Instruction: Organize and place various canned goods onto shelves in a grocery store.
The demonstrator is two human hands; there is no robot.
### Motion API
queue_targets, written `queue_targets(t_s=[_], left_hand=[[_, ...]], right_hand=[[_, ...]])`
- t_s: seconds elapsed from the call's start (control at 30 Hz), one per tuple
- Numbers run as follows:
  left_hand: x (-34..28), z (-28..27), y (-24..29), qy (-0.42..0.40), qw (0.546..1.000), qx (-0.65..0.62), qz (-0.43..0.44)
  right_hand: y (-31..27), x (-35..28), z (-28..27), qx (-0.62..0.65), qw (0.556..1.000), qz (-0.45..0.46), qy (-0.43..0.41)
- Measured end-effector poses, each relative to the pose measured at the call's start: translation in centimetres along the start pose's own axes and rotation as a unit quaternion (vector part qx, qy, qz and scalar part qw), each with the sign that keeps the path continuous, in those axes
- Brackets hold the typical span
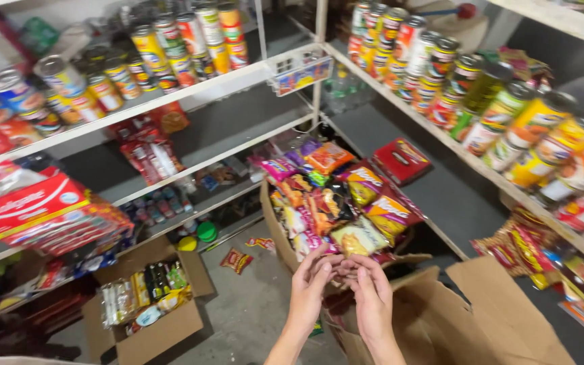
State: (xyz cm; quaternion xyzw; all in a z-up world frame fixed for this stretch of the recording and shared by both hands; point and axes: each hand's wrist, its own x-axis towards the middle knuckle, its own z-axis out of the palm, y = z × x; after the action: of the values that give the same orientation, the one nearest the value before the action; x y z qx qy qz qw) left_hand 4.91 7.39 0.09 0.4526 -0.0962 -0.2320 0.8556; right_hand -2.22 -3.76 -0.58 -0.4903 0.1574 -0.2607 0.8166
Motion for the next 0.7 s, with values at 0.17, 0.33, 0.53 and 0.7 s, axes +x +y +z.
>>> queue_targets(t_s=[0.17, 0.33, 0.53, 0.7], left_hand=[[0.3, -6.1, 5.1, 0.038, 0.998, 0.027, 0.038], [0.6, -12.3, 10.1, 0.05, 0.997, 0.01, 0.066], [1.0, -20.2, 14.8, 0.088, 0.991, 0.034, 0.093], [1.1, -25.4, 18.5, 0.111, 0.985, 0.038, 0.126]], right_hand=[[3.9, 0.7, 7.0, 0.007, 0.999, 0.009, -0.047], [7.7, 1.4, 14.1, 0.015, 0.996, 0.02, -0.091], [12.1, 1.9, 22.6, 0.025, 0.99, 0.046, -0.128], [15.4, 2.8, 28.3, 0.039, 0.982, 0.051, -0.18]])
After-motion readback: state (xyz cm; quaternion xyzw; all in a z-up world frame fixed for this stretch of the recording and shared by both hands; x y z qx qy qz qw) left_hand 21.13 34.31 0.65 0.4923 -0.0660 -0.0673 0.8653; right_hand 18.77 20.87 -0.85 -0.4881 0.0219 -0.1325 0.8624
